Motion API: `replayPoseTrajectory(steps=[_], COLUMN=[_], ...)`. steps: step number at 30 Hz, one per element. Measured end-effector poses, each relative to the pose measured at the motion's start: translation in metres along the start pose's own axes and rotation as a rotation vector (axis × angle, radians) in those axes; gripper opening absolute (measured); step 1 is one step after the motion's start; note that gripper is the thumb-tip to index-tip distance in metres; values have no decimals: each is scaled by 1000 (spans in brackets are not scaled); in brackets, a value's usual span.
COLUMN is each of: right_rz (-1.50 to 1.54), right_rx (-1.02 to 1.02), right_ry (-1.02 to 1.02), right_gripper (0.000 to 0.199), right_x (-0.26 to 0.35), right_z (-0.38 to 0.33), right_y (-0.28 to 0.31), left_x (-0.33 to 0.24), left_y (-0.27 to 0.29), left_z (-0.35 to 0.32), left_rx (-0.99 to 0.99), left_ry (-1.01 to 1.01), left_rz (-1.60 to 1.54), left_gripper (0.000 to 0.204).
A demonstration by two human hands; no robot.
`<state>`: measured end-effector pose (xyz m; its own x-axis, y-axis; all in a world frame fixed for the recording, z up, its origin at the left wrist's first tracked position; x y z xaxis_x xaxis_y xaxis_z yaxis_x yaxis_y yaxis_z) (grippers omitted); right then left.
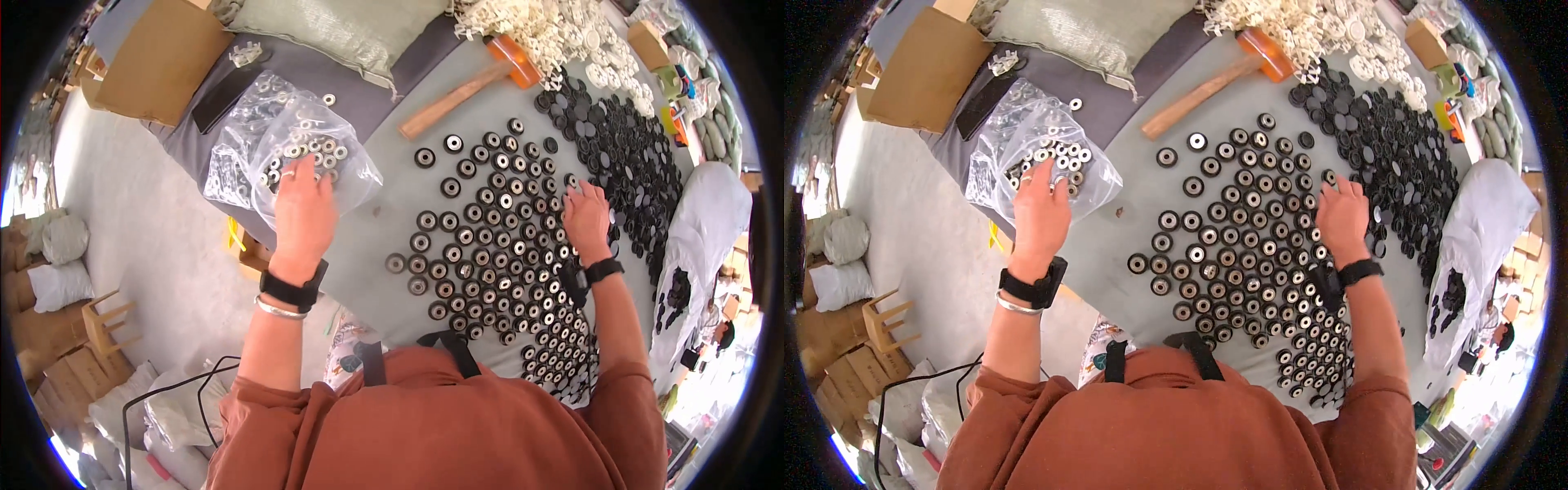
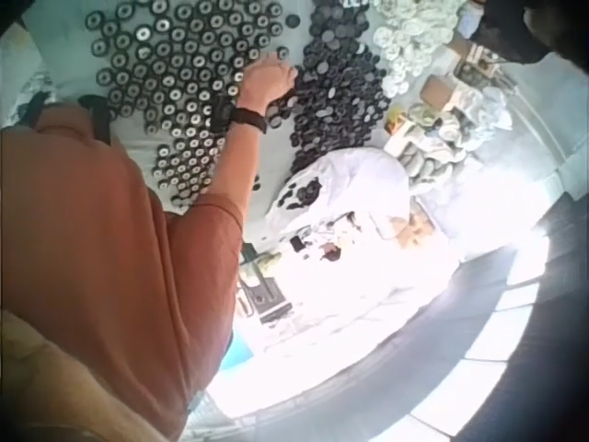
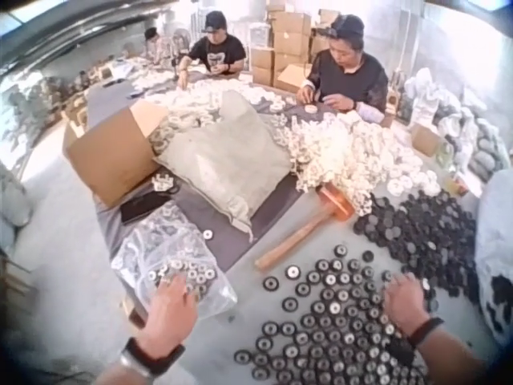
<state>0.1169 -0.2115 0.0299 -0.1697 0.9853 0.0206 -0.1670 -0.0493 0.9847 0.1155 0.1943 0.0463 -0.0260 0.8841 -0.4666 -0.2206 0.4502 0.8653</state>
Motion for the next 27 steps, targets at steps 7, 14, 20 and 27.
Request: replayPoseTrajectory(steps=[7, 14, 20, 27], right_rz=[1029, 621, 949, 891], right_rx=[79, 217, 50, 462], right_ry=[260, 356, 129, -335], right_gripper=[24, 14, 13, 31], right_x=[288, 357, 355, 351], right_z=[51, 109, 144, 162], right_y=[2, -90, -109, -160], left_x=[53, 66, 93, 185], left_y=[-26, -57, -54, -102], left_z=[10, 34, 65, 45], left_rx=[373, 331, 34, 146], left_ry=[382, -8, -105, 429], left_rz=[464, 220, 191, -782], left_gripper=[49, 25, 22, 20])
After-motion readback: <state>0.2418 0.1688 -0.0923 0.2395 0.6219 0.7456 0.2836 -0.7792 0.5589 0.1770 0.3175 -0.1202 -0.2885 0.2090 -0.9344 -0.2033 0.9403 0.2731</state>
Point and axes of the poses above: each hand's wrist, its own z-axis towards the middle knuckle, its own y-axis out of the back of the hand, x = y × z, the point moved 9 cm from there along z, towards the middle knuckle, and after that the axes turned 1 degree about z, right-handed, at the moved point
